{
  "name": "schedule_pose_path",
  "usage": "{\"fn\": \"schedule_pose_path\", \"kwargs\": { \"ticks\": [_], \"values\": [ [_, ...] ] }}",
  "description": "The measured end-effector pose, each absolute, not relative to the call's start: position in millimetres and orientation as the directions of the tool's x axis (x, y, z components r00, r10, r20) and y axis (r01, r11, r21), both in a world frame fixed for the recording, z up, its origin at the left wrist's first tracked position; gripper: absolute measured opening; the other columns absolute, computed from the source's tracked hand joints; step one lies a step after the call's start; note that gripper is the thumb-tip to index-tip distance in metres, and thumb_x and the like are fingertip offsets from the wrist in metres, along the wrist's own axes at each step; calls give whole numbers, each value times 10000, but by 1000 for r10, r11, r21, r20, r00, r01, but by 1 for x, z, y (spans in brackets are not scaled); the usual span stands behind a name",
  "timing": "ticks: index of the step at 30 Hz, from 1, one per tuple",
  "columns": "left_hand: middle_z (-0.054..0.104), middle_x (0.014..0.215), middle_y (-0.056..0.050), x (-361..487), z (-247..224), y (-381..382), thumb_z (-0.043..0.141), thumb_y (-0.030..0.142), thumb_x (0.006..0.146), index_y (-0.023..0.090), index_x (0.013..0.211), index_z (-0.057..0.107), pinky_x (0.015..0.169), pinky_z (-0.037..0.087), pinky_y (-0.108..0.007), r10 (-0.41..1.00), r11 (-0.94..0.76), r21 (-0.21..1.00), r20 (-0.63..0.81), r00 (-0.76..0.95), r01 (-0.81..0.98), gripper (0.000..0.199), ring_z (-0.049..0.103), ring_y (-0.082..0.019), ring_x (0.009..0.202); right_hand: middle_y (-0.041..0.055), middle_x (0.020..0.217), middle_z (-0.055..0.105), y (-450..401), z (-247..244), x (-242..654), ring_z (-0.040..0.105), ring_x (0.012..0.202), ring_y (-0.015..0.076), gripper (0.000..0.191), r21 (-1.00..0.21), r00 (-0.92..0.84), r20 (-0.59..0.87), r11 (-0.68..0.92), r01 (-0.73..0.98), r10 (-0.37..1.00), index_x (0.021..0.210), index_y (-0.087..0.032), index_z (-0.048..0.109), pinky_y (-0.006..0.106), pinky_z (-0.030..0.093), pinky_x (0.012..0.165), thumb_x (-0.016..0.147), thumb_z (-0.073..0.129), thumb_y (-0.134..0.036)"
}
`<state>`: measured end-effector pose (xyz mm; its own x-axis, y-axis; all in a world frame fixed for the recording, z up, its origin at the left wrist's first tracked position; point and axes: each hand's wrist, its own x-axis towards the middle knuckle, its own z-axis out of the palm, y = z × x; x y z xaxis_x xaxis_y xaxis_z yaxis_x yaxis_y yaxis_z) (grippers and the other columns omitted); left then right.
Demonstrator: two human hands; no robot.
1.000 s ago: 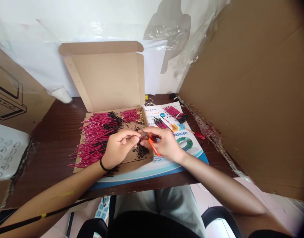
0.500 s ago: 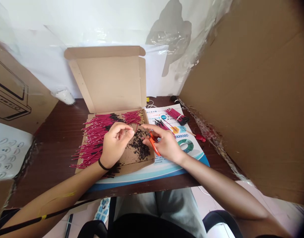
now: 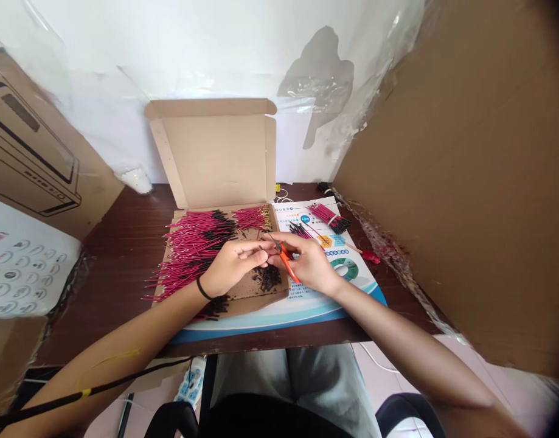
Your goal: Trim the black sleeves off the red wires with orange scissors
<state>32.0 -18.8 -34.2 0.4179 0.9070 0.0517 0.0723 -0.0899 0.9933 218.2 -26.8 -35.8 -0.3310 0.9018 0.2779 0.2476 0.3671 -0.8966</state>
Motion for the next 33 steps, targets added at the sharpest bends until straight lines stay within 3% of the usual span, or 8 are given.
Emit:
{"fn": "schedule_pose_path", "kwargs": {
  "ticks": [6, 8, 11, 13, 16, 22, 30, 33],
  "values": [
    [679, 768, -52, 27, -26, -14, 644, 408, 786, 147, 846, 678, 679, 528, -261, 916, -152, 984, 107, 386, 89, 271, 625, -131, 690, 61, 998, 715, -23, -39, 221, 654, 739, 131, 445, -798, -374, 368, 496, 344, 851, 1190, -169, 606, 273, 535, 701, 775, 678, -311],
    [627, 721, -24, 25, -23, -12, 620, 422, 800, 154, 780, 619, 647, 517, -237, 946, -167, 985, 145, 290, 53, 269, 594, -111, 664, 59, 935, 718, -24, -36, 223, 629, 708, 126, 363, -636, -392, 437, 587, 501, 809, 1159, -165, 629, 258, 507, 683, 816, 639, -284],
    [502, 587, 47, 22, -21, -9, 540, 457, 839, 187, 799, 513, 497, 452, -199, 979, -124, 991, 116, 169, 40, 274, 496, -81, 507, 79, 854, 697, -25, -29, 225, 595, 802, 185, 302, -230, -453, 523, 632, 740, 722, 1160, -155, 632, 304, 462, 723, 885, 533, -231],
    [432, 528, 77, 21, -18, -5, 483, 439, 866, 200, 836, 495, 414, 337, -172, 980, -160, 976, 139, 141, 147, 241, 387, -68, 419, 97, 857, 680, -26, -24, 226, 554, 877, 229, 328, 19, -507, 540, 592, 805, 672, 1209, -149, 598, 354, 426, 771, 912, 467, -203],
    [506, 599, 34, 24, -10, 0, 502, 404, 850, 177, 812, 557, 480, 345, -200, 945, -315, 862, 246, 216, 396, 237, 438, -89, 513, 93, 849, 663, -26, -20, 226, 511, 862, 235, 345, 192, -569, 519, 562, 805, 637, 1241, -155, 567, 373, 384, 779, 929, 419, -172],
    [442, 502, 41, 38, -1, 1, 499, 419, 841, 166, 598, 539, 503, 291, -236, 866, -476, 603, 197, 459, 640, 353, 381, -101, 494, 84, 827, 644, -24, -23, 228, 488, 850, 229, 326, 202, -597, 508, 587, 784, 621, 1214, -148, 578, 360, 356, 766, 934, 413, -164],
    [537, 614, 3, 24, -2, -14, 465, 307, 873, 176, 657, 553, 586, 326, -246, 814, -566, 520, 228, 534, 640, 267, 475, -131, 582, 89, 887, 617, -24, -23, 231, 468, 890, 238, 336, 197, -623, 496, 621, 758, 604, 1227, -167, 572, 335, 360, 793, 926, 449, -253],
    [535, 584, 0, 5, 7, -18, 485, 302, 862, 178, 610, 545, 573, 303, -250, 837, -540, 459, 207, 506, 705, 287, 467, -129, 560, 120, 929, 628, -19, -26, 235, 476, 926, 255, 351, 65, -530, 527, 591, 804, 664, 1226, -147, 579, 358, 362, 822, 906, 466, -237]
  ]
}}
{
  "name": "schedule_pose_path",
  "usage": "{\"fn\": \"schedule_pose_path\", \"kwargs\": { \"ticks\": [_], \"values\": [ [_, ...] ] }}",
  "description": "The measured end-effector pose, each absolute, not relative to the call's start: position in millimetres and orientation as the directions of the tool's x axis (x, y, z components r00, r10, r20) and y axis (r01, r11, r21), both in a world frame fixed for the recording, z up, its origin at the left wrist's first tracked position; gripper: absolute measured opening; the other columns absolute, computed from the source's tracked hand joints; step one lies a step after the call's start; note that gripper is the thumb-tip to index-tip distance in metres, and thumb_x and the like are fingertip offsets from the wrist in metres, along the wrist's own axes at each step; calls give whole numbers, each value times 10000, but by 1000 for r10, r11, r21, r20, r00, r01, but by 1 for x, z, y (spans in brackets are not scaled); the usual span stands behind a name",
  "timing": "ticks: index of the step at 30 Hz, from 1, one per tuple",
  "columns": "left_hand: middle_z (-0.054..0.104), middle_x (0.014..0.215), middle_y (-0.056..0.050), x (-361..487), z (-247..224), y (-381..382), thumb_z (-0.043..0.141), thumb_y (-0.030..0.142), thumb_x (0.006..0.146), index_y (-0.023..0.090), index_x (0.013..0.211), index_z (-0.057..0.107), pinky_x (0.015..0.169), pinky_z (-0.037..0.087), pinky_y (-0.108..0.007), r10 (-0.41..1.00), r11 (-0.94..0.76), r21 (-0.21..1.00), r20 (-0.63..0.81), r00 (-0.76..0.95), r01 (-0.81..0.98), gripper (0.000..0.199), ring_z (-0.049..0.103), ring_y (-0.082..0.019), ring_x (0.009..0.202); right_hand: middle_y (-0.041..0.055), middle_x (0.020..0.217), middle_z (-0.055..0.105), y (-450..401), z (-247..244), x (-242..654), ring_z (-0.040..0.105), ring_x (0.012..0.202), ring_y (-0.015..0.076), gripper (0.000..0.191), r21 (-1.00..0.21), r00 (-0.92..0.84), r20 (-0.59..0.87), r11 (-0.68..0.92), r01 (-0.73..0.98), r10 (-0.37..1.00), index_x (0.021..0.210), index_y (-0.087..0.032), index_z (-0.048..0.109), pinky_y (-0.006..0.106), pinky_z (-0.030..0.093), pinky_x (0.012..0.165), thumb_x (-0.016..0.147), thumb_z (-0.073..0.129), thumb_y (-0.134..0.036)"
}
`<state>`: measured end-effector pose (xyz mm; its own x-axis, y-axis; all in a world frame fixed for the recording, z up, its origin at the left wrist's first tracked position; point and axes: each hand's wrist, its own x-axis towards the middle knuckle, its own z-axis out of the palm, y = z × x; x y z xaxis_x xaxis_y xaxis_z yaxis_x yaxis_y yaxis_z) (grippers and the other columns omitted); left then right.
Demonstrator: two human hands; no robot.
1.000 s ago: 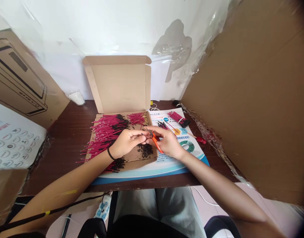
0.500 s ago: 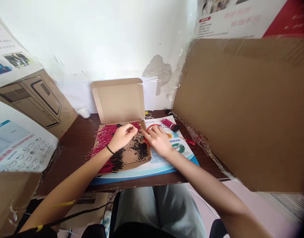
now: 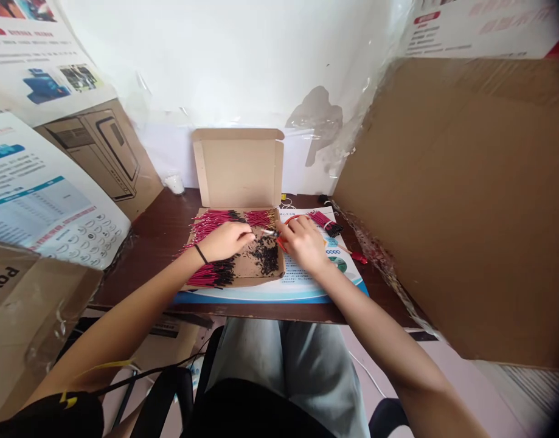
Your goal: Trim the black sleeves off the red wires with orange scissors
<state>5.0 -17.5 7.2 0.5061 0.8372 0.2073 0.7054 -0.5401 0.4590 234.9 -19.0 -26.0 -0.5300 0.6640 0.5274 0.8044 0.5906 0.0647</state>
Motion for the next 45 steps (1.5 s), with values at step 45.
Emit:
{"fn": "schedule_pose_path", "kwargs": {
  "ticks": [45],
  "values": [
    [550, 627, 20, 27, -25, -6, 524, 418, 873, 165, 934, 563, 446, 256, -201, 926, -27, 1000, 31, 375, -15, 263, 339, -51, 457, 70, 908, 716, -21, -37, 230, 654, 813, 202, 275, -487, -272, 343, 418, 767, 899, 1091, -202, 666, 298, 496, 722, 832, 629, -289]
  ]
}}
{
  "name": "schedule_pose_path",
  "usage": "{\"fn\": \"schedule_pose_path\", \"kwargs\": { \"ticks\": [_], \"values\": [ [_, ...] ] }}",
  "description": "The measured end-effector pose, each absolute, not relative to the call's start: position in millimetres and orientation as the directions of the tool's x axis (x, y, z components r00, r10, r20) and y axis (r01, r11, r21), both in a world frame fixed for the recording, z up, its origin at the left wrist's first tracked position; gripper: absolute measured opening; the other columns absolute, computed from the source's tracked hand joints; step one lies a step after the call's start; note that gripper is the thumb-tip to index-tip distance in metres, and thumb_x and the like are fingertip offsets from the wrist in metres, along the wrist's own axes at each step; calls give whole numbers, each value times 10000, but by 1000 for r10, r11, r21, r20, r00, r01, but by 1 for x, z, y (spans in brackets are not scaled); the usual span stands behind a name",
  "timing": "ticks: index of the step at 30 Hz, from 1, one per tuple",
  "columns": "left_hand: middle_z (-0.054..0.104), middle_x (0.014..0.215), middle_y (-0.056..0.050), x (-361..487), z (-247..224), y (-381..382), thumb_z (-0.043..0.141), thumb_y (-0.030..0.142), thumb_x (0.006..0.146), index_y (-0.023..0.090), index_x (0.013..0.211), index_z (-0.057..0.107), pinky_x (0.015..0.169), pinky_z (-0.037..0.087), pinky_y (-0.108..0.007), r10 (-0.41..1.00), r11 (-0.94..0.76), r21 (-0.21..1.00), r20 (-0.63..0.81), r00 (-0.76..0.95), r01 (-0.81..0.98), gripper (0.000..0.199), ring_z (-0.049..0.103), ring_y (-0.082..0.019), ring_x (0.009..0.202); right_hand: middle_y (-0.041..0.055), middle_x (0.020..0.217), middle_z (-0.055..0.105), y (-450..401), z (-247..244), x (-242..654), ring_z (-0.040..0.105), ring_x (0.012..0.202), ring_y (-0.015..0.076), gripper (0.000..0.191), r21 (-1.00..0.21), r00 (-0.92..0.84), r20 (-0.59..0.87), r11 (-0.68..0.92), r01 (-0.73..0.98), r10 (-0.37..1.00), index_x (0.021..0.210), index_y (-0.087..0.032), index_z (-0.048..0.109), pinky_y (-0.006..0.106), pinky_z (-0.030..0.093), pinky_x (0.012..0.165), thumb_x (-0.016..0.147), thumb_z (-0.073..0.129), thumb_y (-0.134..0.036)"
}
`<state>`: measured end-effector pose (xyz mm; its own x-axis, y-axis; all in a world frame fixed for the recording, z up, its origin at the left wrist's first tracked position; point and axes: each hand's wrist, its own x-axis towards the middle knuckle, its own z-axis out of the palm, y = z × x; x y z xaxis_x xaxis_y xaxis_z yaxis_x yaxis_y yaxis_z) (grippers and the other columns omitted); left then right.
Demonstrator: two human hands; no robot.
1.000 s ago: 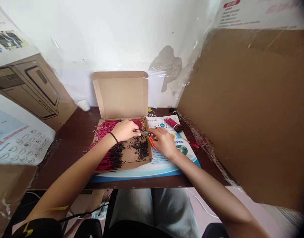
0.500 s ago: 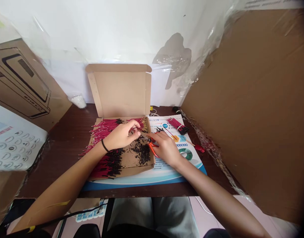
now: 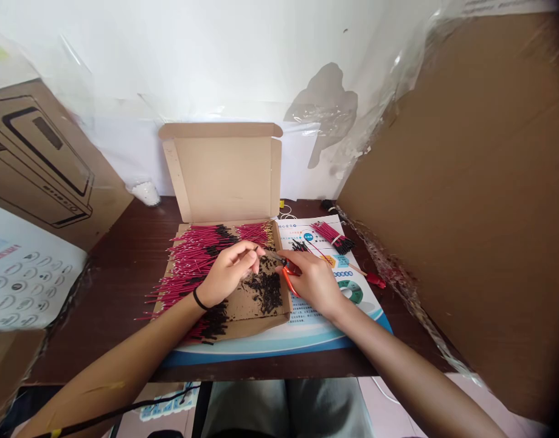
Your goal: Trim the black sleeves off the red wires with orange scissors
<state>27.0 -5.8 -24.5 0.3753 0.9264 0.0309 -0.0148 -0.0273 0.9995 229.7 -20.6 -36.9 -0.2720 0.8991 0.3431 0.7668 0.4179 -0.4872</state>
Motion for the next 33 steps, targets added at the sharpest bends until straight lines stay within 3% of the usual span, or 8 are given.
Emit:
{"fn": "schedule_pose_path", "kwargs": {
  "ticks": [3, 9, 17, 25, 33],
  "values": [
    [576, 613, 20, 28, -31, -13, 509, 398, 886, 181, 929, 534, 452, 233, -205, 920, 23, 998, 1, 392, -57, 222, 319, -53, 453, 63, 871, 716, -20, -35, 230, 649, 753, 189, 276, -498, -246, 375, 418, 760, 894, 1075, -201, 672, 289, 491, 682, 827, 639, -317],
    [571, 647, 1, 29, -30, -20, 519, 423, 872, 168, 827, 551, 499, 317, -228, 939, -47, 997, 25, 343, 57, 261, 421, -75, 512, 57, 892, 717, -26, -28, 229, 656, 795, 184, 222, -505, -253, 447, 475, 721, 858, 1029, -203, 681, 290, 502, 723, 838, 619, -299],
    [579, 624, -2, 28, -30, -20, 534, 482, 852, 166, 791, 580, 539, 383, -236, 939, -166, 965, 92, 333, 201, 325, 499, -102, 559, 54, 882, 724, -31, -31, 227, 649, 757, 171, 348, -460, -324, 422, 508, 728, 847, 1185, -217, 631, 284, 511, 676, 840, 591, -235],
    [557, 584, 10, 30, -34, -21, 400, 481, 923, 153, 884, 573, 521, 383, -232, 926, -158, 963, 69, 372, 216, 372, 489, -94, 514, 60, 918, 725, -31, -32, 225, 648, 751, 163, 355, -514, -322, 398, 499, 698, 859, 1178, -191, 637, 289, 522, 696, 829, 589, -228],
    [578, 621, 5, 28, -35, -22, 465, 413, 910, 161, 868, 586, 568, 423, -223, 919, -203, 948, 98, 383, 245, 282, 546, -100, 576, 41, 832, 712, -32, -31, 223, 605, 658, 141, 320, -521, -314, 360, 468, 714, 879, 1139, -211, 651, 256, 483, 611, 828, 578, -223]
  ]
}}
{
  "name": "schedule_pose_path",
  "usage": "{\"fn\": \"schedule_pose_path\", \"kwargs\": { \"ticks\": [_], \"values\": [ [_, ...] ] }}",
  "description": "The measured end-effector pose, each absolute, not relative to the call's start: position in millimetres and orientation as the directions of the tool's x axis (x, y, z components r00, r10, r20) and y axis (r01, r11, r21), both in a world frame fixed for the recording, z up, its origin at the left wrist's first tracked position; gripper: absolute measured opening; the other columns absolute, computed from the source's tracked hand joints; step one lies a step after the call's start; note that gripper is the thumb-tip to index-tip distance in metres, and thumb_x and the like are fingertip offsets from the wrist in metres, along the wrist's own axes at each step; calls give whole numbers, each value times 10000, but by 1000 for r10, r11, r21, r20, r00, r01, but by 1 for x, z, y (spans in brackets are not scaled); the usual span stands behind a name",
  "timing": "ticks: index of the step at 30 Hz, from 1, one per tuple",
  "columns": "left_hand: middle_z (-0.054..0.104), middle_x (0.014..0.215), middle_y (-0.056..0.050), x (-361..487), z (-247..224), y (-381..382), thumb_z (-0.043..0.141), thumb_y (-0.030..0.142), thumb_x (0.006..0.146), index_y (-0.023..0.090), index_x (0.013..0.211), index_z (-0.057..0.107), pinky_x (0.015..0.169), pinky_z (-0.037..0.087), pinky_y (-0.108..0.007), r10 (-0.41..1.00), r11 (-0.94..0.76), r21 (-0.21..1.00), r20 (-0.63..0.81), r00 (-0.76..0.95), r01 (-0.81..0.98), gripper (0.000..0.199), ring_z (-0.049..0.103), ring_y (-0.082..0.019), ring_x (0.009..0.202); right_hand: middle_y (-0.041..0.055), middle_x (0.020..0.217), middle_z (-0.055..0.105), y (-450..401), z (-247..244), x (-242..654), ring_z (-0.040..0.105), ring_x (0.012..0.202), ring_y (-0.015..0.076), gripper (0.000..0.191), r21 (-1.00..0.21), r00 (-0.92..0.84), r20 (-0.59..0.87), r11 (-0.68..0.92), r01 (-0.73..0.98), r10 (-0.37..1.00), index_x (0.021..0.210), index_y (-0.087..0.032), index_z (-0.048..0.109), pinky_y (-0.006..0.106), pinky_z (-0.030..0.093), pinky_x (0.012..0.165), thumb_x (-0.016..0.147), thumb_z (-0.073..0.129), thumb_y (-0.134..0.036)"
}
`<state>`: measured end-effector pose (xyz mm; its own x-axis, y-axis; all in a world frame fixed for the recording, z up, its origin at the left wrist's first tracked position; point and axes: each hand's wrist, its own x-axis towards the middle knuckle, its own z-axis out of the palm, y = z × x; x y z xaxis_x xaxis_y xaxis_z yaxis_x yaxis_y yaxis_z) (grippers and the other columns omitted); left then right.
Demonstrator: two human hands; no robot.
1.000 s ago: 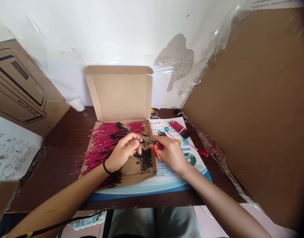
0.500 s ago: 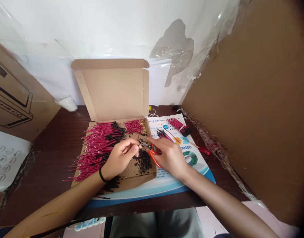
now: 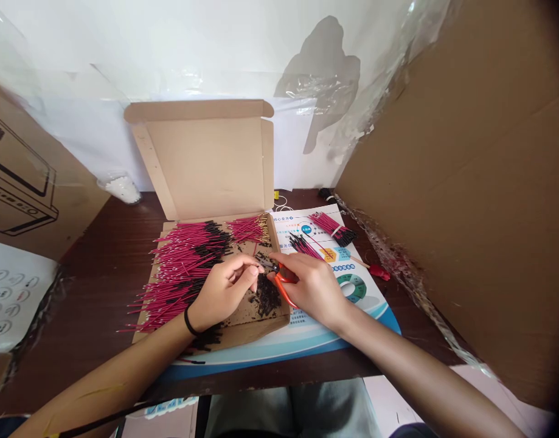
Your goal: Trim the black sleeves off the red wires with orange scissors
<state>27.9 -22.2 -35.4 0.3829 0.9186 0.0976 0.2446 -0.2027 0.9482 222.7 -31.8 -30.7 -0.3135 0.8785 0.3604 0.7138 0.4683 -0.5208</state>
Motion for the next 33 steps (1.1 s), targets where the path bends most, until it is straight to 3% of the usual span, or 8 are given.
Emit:
{"fn": "schedule_pose_path", "kwargs": {
  "ticks": [10, 22, 28, 33],
  "values": [
    [606, 621, -2, 30, -31, -21, 465, 365, 903, 161, 797, 597, 557, 430, -219, 915, -265, 906, 129, 382, 329, 265, 552, -102, 565, 62, 856, 724, -33, -32, 221, 649, 761, 171, 263, -508, -349, 369, 501, 700, 861, 1080, -187, 671, 267, 495, 682, 840, 570, -225],
    [644, 654, -15, 28, -34, -20, 473, 365, 907, 164, 837, 636, 614, 465, -231, 906, -264, 901, 109, 409, 345, 268, 594, -119, 634, 17, 744, 702, -31, -34, 227, 634, 687, 158, 127, -419, -358, 325, 473, 775, 875, 901, -224, 705, 239, 425, 594, 843, 594, -245],
    [631, 676, -17, 29, -33, -20, 507, 367, 883, 163, 867, 605, 518, 421, -215, 942, -169, 960, 90, 324, 224, 226, 532, -94, 559, 28, 843, 730, -32, -36, 224, 654, 707, 156, 231, -553, -266, 355, 431, 713, 896, 1041, -237, 694, 255, 495, 660, 826, 619, -276],
    [656, 750, -31, 29, -34, -19, 619, 328, 800, 165, 828, 599, 601, 494, -233, 962, -154, 976, 112, 249, 156, 167, 602, -115, 646, 55, 928, 732, -34, -35, 222, 665, 769, 171, 299, -598, -234, 405, 450, 663, 884, 1093, -199, 685, 282, 520, 710, 804, 630, -250]
  ]
}}
